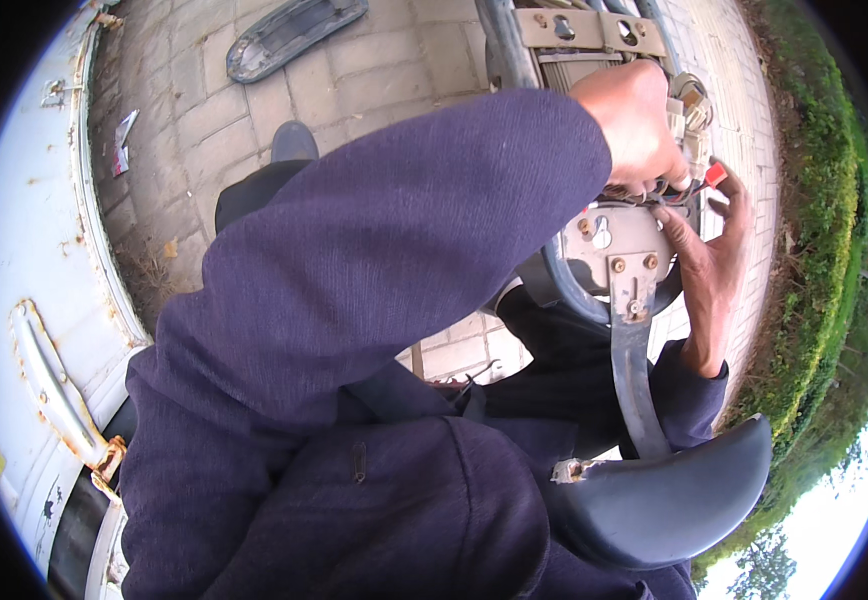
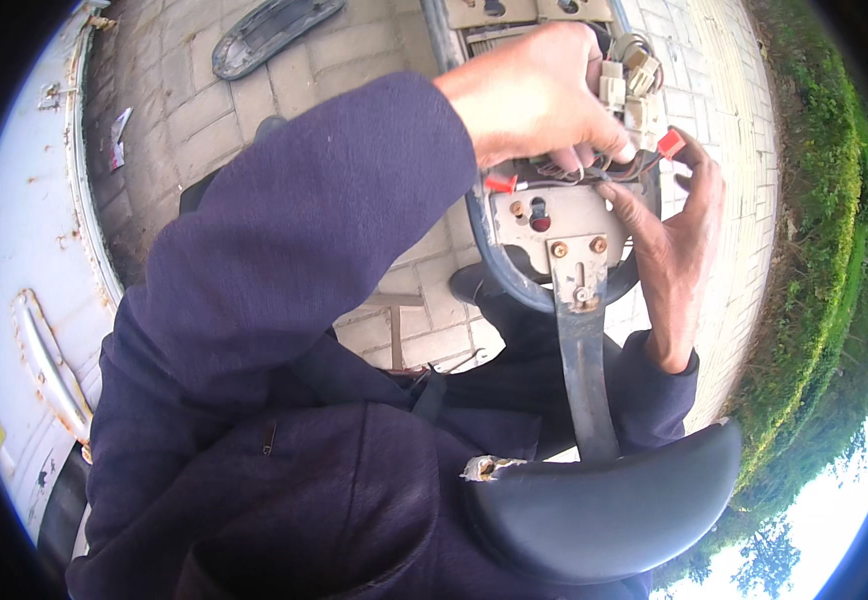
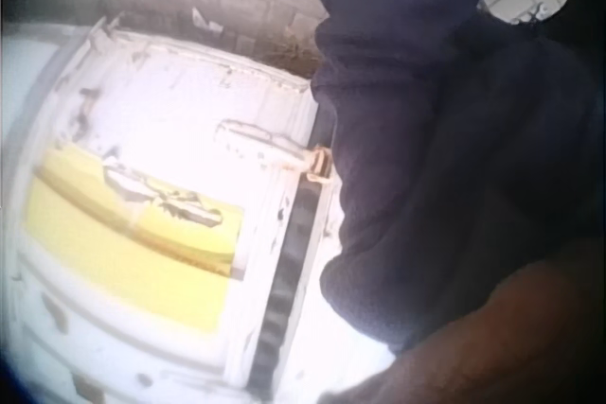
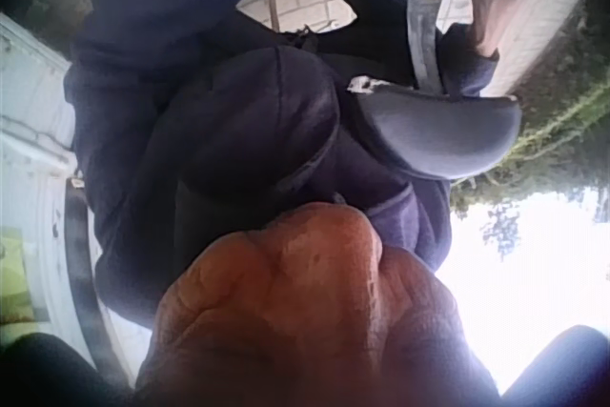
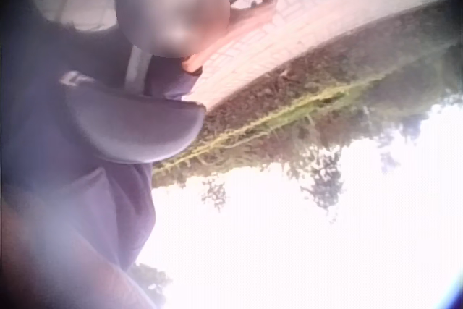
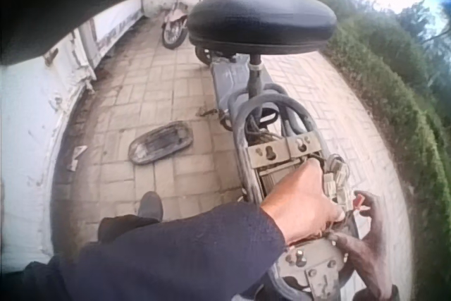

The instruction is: The person removes the rear seat and a plastic cover from a scooter using a screwdriver. They then disconnect several electrical connectors and unscrew a metal bracket to remove a component from the scooter's frame.

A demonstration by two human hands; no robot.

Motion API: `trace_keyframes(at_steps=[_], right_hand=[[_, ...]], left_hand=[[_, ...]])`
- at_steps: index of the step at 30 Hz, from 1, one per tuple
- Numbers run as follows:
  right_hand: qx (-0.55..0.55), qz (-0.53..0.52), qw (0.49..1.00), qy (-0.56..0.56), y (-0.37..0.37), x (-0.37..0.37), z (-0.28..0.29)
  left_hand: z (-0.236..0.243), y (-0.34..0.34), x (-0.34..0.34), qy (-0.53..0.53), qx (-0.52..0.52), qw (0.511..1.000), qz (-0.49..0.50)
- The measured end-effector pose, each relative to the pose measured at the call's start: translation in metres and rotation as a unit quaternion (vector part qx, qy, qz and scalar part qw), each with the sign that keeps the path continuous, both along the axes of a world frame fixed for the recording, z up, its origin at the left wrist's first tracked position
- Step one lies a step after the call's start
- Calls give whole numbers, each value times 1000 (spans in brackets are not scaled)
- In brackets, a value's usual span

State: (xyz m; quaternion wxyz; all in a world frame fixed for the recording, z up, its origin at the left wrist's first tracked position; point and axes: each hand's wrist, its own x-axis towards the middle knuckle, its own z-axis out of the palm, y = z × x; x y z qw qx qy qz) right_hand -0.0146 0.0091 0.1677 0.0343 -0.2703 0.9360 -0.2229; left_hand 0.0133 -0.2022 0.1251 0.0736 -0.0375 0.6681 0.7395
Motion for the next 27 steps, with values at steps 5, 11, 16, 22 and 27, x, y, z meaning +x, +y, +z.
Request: trace_keyframes(at_steps=[5, 11, 16, 22, 27], right_hand=[[-34, 34, 999, -22, -16, 18, -1], [52, 89, 980, 172, -47, 27, -3], [58, 135, 969, 200, -49, 14, -3], [-189, -60, 971, -136, -29, 6, -12], [-184, -32, 969, -164, -23, -1, -13]], left_hand=[[1, -4, -2, -53, 100, 994, 2], [8, -12, 4, -88, 145, 985, -3], [11, -27, 7, -53, 85, 995, -11], [7, -43, 10, 9, 48, 998, -28], [5, -46, 16, -17, 123, 992, -40]])
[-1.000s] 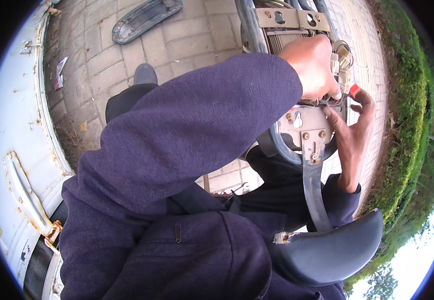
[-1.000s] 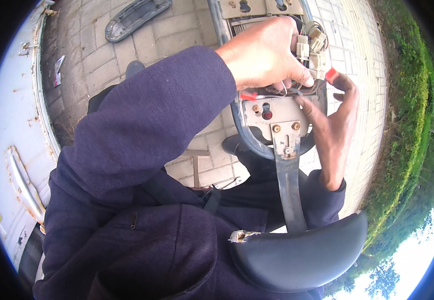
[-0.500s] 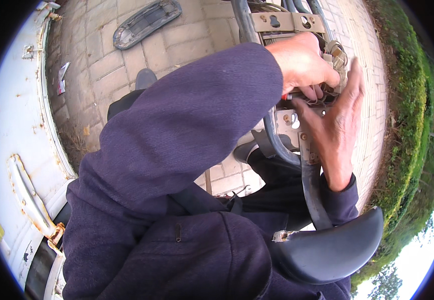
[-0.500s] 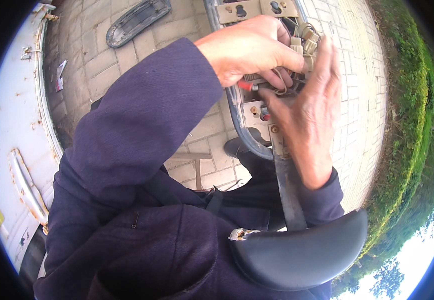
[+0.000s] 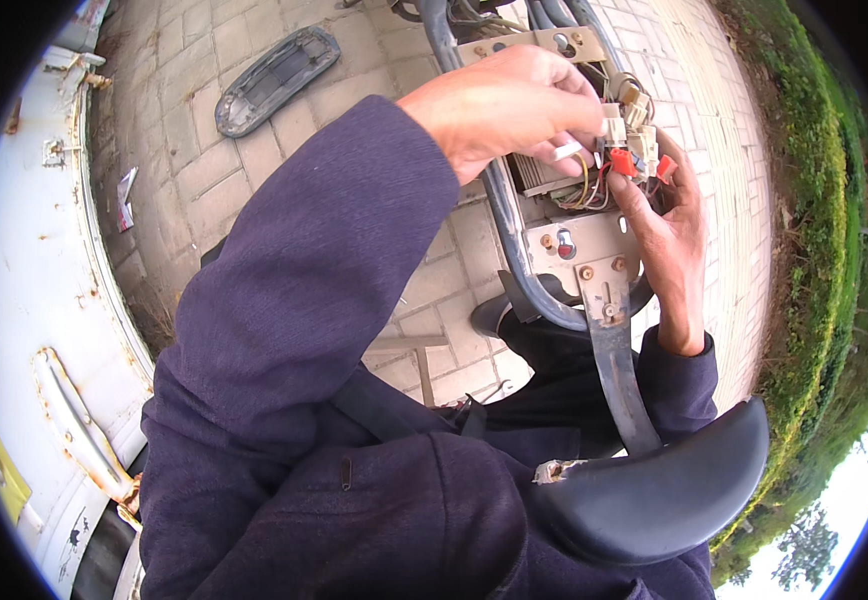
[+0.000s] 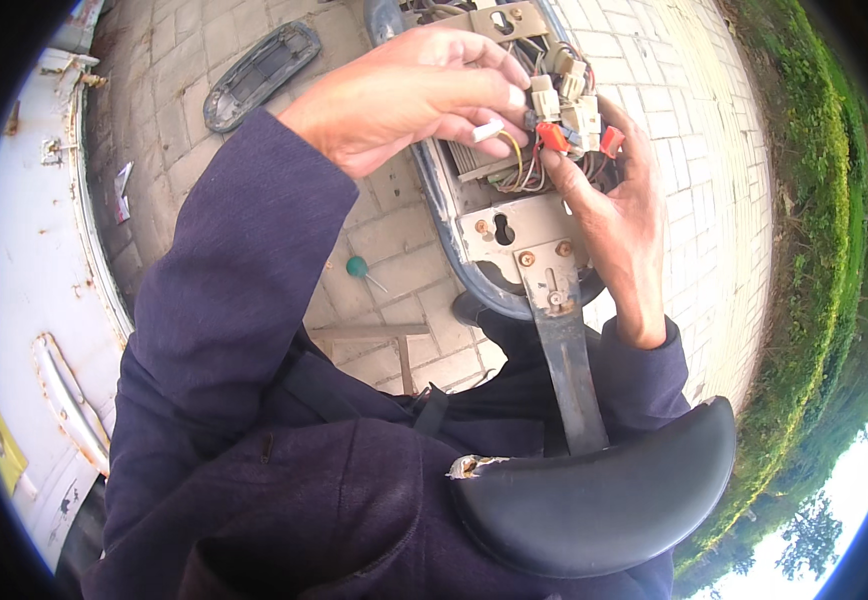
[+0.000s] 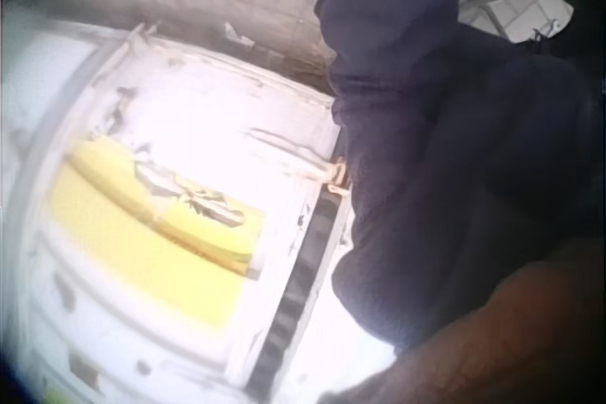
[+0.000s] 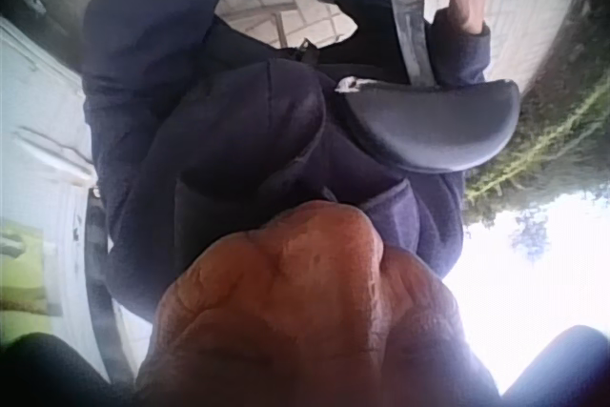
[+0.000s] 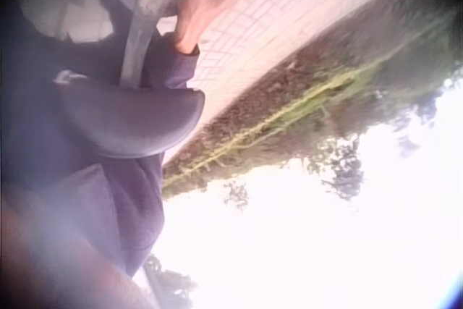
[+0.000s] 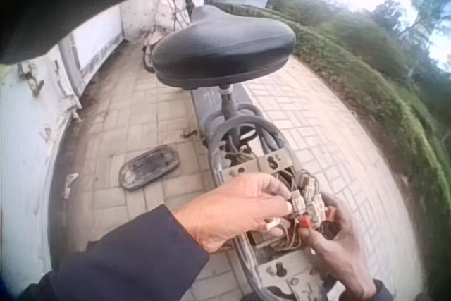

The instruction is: The person removes the rear seat and a plastic cover from a scooter using a screwdriver. They then disconnect several electrical connectors and unscrew a metal bracket to remove a component from the scooter's frame.

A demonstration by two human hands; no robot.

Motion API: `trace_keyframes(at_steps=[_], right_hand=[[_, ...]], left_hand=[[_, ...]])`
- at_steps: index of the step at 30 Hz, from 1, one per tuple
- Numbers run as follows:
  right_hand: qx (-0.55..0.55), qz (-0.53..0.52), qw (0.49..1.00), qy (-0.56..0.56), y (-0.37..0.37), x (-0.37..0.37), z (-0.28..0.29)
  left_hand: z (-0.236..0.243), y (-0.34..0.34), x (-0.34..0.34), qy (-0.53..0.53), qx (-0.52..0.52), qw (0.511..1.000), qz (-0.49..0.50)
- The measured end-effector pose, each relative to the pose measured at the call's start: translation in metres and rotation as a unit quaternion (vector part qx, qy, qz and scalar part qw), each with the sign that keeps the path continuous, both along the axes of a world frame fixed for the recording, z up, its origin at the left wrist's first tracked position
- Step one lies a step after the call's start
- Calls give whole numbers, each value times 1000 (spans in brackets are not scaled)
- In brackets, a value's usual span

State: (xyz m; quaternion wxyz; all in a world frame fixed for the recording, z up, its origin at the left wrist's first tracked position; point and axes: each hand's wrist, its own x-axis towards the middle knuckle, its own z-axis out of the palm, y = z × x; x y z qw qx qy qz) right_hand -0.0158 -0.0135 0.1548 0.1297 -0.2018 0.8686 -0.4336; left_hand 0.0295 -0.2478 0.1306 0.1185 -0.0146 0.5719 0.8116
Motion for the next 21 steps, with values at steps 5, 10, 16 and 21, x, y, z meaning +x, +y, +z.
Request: trace_keyframes(at_steps=[5, 10, 16, 21], right_hand=[[19, 0, 1000, 6, -5, -7, 2], [37, 18, 999, -5, -11, -11, 8], [61, 20, 997, 41, -15, -11, 7], [93, 40, 993, 68, -13, -12, 9]], left_hand=[[1, -5, 8, 70, -160, 985, -11], [-4, 9, 28, 183, -528, 829, -7], [-17, 11, 36, 232, -558, 796, 45], [-22, 9, 31, 290, -559, 770, 107]])
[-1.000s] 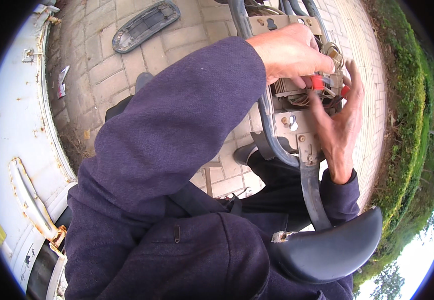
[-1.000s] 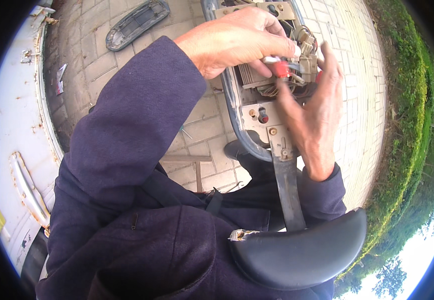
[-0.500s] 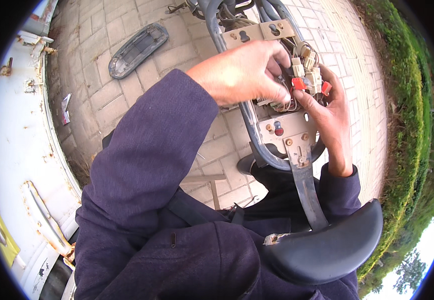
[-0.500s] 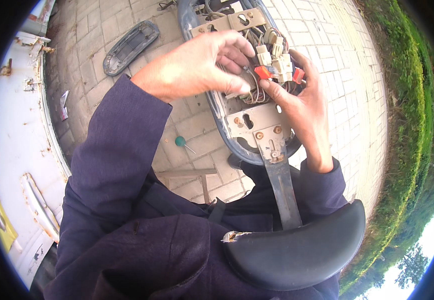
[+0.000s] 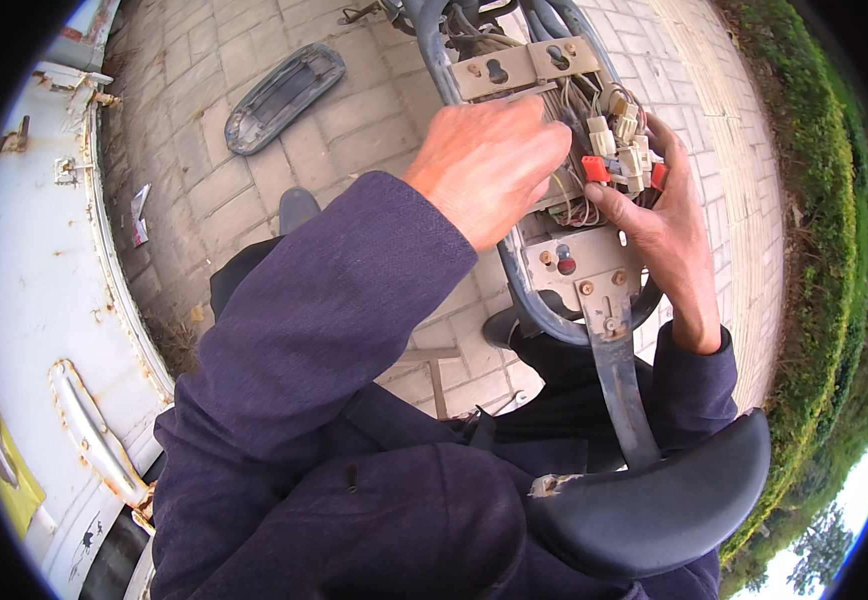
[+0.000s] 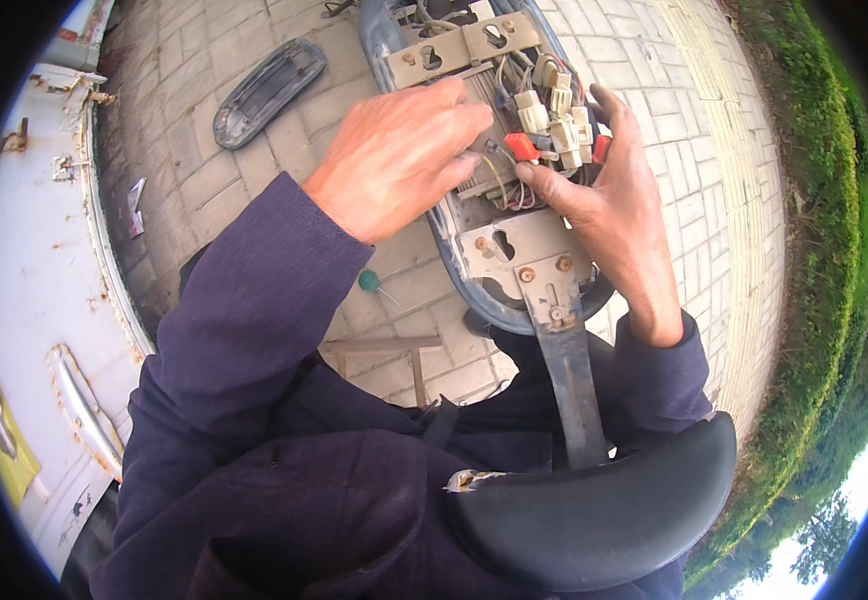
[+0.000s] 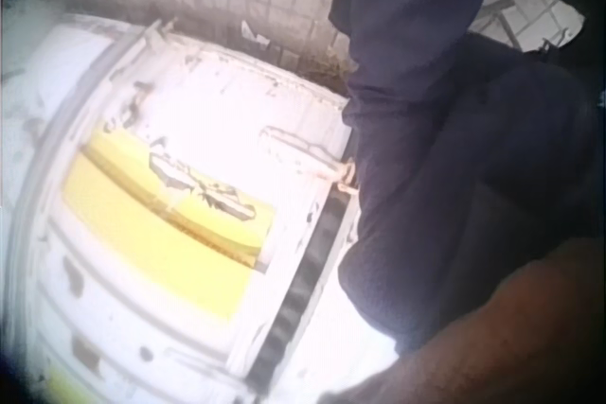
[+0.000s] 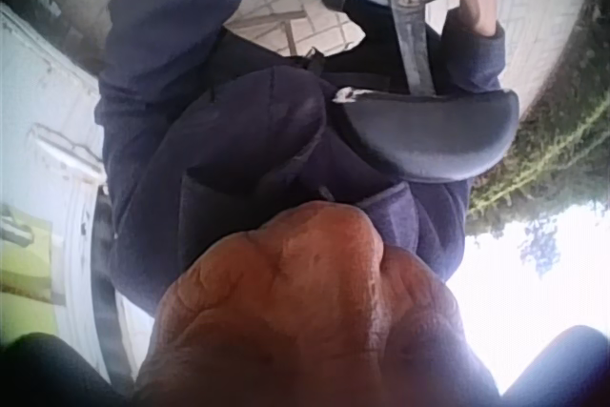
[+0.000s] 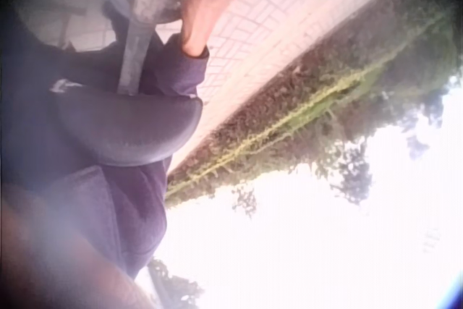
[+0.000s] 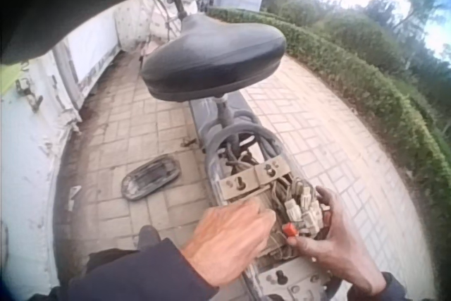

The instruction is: The person removes the rear seat and a plastic cover from a scooter using a screwdriver. They then disconnect several electrical connectors and unscrew a metal bracket to remove a component from the scooter's frame.

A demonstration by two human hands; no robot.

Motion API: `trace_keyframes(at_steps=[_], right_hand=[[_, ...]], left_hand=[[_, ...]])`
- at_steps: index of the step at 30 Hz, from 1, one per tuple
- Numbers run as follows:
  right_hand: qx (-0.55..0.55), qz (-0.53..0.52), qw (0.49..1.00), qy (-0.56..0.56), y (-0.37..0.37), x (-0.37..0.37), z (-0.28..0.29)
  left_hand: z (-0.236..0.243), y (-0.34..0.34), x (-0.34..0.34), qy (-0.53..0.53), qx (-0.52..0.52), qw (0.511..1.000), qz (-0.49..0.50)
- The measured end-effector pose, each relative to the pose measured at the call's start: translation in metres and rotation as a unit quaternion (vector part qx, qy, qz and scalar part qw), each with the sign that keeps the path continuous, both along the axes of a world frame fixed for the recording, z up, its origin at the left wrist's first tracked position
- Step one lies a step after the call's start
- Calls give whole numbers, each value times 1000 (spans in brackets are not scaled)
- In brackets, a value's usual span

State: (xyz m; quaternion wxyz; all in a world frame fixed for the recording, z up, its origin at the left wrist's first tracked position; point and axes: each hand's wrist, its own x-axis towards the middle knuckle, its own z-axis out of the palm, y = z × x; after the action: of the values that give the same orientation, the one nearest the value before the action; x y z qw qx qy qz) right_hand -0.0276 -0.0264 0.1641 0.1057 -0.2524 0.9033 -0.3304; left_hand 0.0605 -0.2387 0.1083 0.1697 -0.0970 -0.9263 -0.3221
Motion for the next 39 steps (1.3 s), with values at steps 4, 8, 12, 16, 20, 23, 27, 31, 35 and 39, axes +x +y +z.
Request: trace_keyframes(at_steps=[4, 8, 12, 16, 20, 23, 27, 31, 35, 39], right_hand=[[-14, 14, 1000, 25, -3, 2, 1], [-12, 1, 999, 47, -9, 9, 2], [56, 9, 990, 132, -15, 9, 0], [13, 18, 999, 31, -16, -4, -2], [-38, 2, 998, -40, -15, -7, -4], [16, -7, 1000, -25, -14, -10, 0], [68, 28, 995, 74, -16, -15, 1], [100, 69, 983, 140, -18, -19, 2], [86, 95, 977, 173, -21, -21, -1], [88, 82, 981, 150, -20, -20, -3]], left_hand=[[2, 6, -10, -20, 44, 998, 29], [7, 12, -26, -25, 61, 997, 28], [9, 18, -34, -68, 45, 995, 59], [7, 23, -32, -50, 63, 992, 99], [4, 25, -40, -57, 48, 987, 140], [-1, 27, -42, -76, 47, 987, 134], [-7, 28, -43, -93, 72, 984, 132], [-9, 20, -50, -147, 210, 962, 96], [-10, 15, -52, -206, 437, 874, 45], [-10, 14, -51, -205, 509, 836, -9]])
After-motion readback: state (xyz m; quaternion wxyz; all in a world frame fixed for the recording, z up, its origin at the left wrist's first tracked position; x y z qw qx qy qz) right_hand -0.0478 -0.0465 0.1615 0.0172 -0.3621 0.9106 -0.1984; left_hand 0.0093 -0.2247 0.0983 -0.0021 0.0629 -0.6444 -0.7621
